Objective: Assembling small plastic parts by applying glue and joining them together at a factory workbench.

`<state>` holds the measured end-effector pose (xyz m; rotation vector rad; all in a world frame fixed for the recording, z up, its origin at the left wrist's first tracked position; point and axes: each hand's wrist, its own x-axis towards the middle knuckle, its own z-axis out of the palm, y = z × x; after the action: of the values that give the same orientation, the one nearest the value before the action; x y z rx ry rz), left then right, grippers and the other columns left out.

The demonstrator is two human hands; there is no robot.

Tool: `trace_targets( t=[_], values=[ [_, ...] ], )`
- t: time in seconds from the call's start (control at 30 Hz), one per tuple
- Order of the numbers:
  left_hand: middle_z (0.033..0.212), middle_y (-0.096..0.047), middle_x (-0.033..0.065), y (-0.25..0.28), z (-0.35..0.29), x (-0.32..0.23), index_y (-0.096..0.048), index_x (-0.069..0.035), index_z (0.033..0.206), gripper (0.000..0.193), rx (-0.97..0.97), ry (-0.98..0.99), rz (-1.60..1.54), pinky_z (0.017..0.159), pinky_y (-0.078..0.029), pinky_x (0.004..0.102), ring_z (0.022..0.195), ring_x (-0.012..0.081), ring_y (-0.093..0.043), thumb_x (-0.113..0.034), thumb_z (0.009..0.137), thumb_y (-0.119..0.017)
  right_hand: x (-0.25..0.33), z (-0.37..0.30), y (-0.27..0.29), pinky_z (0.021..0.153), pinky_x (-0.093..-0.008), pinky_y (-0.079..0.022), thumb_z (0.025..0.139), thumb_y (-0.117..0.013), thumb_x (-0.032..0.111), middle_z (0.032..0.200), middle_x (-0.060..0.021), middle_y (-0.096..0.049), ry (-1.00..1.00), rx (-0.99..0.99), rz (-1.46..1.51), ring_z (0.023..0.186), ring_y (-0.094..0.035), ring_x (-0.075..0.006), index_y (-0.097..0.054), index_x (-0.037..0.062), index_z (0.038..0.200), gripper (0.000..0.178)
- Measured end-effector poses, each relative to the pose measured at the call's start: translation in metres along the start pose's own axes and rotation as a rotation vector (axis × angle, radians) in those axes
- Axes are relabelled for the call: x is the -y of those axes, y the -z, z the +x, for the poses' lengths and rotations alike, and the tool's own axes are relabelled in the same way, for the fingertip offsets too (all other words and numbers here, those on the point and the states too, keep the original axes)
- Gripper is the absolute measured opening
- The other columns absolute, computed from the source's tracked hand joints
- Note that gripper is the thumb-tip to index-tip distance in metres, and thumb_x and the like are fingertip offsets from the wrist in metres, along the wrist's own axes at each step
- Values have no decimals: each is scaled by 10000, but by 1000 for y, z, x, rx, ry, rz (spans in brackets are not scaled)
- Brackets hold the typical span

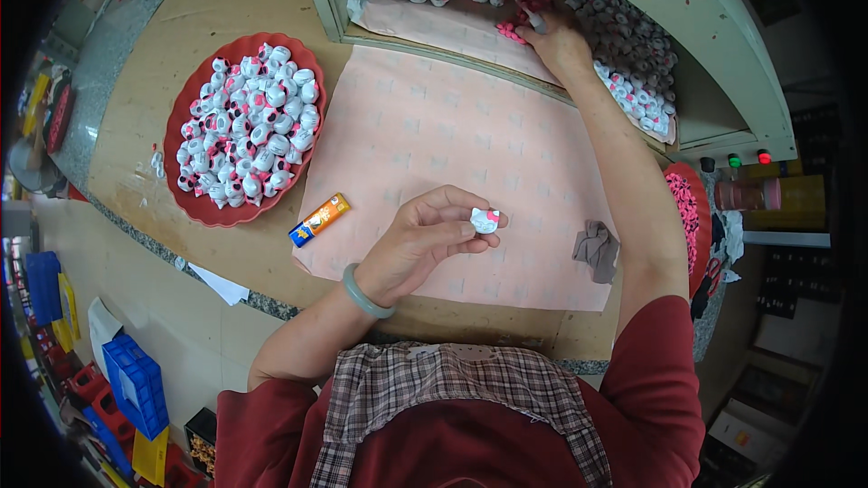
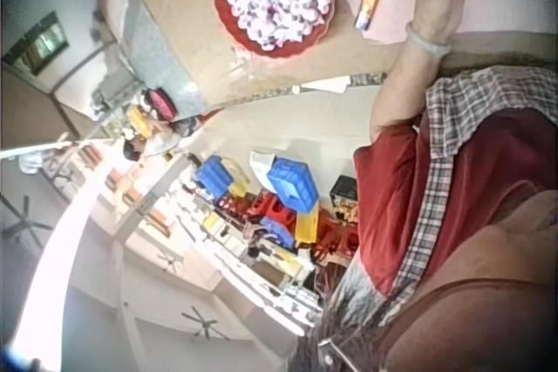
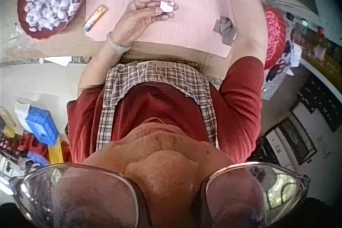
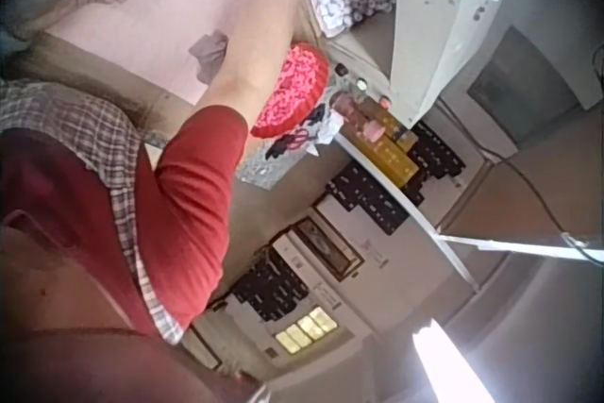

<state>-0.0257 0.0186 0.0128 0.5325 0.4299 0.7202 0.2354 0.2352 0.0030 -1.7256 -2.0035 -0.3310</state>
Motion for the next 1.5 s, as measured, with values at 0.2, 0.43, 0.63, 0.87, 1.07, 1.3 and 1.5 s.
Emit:
trace_targets(
  t=[0.2, 0.43, 0.63, 0.87, 1.07, 1.3, 1.5],
  values=[
    [1110, -604, 161, 0, 0, 0, -557, -30, 1083, 211, 2, 4, 5, 826, -504, 267, 941, 177, -619, -22, 875, -524, -23, -2, 23, 911, -356, -433, 766, -649, 221, 1086, -125, -611, -15, 418, 252, 1004, -575, -289, -620, 157, 1090, 332],
    [1112, -602, 163, 0, 0, 0, -556, -29, 1087, 215, 4, 3, 0, 828, -500, 269, 944, 176, -615, -25, 874, -527, -27, -20, 47, 813, -287, -457, 811, -593, 112, 958, -63, -645, 77, 349, 470, 909, -608, -182, -650, 100, 1011, 208],
    [1114, -602, 163, 1, 0, -1, -555, -30, 1096, 226, 2, -3, -1, 831, -497, 268, 947, 174, -613, -24, 872, -524, -9, -21, 61, 723, -316, -477, 783, -651, 164, 815, -109, -652, -239, 272, 171, 769, -632, -203, -658, 45, 925, 185],
    [1113, -602, 167, 1, 0, 0, -551, -22, 1103, 238, 2, 2, 0, 834, -497, 266, 943, 174, -615, -20, 867, -524, 3, -40, 63, 676, -353, -482, 753, -685, 201, 715, -164, -626, -114, 255, 192, 686, -620, -265, -655, 17, 880, 225],
    [1111, -603, 168, 2, 0, 1, -550, -18, 1103, 239, -4, -10, 2, 833, -499, 263, 942, 174, -616, -18, 866, -523, -7, -39, 59, 608, -349, -484, 756, -684, 165, 732, -157, -644, -238, 268, 243, 638, -616, -287, -641, -3, 862, 203],
    [1107, -603, 167, 1, -1, 3, -551, -14, 1099, 233, -9, -6, 10, 830, -500, 264, 930, 173, -616, -15, 868, -514, -6, -56, 79, 462, -198, -359, 771, -682, 115, 689, -17, -618, -564, 447, 946, 561, -521, -55, -637, 27, 855, 129],
    [1111, -590, 188, 8, 1, -2, -539, -7, 1104, 238, -66, -165, -38, 821, -499, 259, 907, 170, -614, -8, 868, -507, 47, -105, 105, 426, -170, -309, 774, -680, 78, 729, -8, -603, -558, 485, 1285, 518, -470, -32, -618, 33, 923, 168]
  ],
)
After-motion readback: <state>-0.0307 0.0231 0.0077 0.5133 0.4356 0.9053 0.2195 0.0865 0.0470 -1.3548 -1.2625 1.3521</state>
